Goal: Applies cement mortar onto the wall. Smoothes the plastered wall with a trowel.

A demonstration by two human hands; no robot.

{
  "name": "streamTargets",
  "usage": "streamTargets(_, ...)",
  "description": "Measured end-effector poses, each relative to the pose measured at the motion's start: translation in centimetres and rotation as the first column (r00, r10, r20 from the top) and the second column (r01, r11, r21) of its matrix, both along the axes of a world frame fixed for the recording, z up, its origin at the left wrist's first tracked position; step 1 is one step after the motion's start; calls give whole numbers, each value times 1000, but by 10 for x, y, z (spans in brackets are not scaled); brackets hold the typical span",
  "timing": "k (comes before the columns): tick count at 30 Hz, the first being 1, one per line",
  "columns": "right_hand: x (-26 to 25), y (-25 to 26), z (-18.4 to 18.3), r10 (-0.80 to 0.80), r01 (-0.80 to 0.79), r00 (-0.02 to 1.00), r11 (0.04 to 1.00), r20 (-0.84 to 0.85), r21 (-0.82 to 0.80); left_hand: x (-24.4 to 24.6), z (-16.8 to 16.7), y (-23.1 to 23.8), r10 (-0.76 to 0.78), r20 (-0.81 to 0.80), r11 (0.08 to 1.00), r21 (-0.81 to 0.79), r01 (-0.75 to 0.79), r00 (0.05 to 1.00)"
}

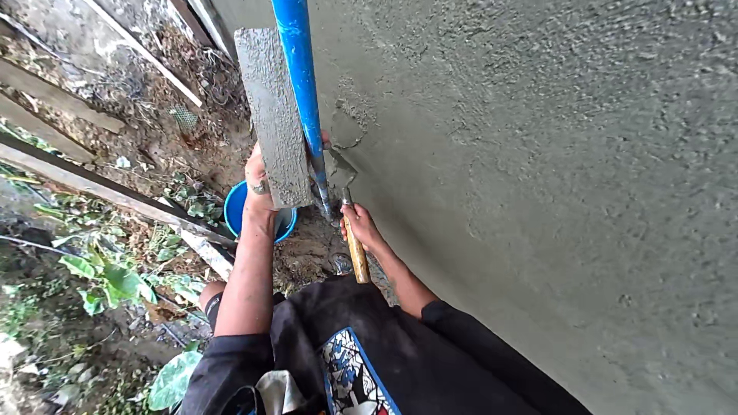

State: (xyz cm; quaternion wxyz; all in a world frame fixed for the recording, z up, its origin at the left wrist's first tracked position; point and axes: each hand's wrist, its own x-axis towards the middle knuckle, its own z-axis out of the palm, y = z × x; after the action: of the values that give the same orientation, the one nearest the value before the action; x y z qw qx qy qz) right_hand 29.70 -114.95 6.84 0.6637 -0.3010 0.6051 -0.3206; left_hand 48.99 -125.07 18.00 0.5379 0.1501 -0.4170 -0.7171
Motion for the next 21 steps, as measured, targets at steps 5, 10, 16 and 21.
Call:
streamTargets(5,8,-15,0,-63,62,998,998,-24,-34,-2,2,0,-17,-19,1000,4,17,1000)
streamTargets(10,20,-7,36,-121,119,993,987,-12,-110,1,7,4,22,22,1000,-8,-22,1000)
streamTargets(16,24,8,64,-145,140,989,973,-14,-185,3,7,5,1,14,1000,12,-1,1000)
streamTargets(21,11,31,99,-130,124,991,966,-13,-228,-1,8,6,8,5,1000,20,-8,1000)
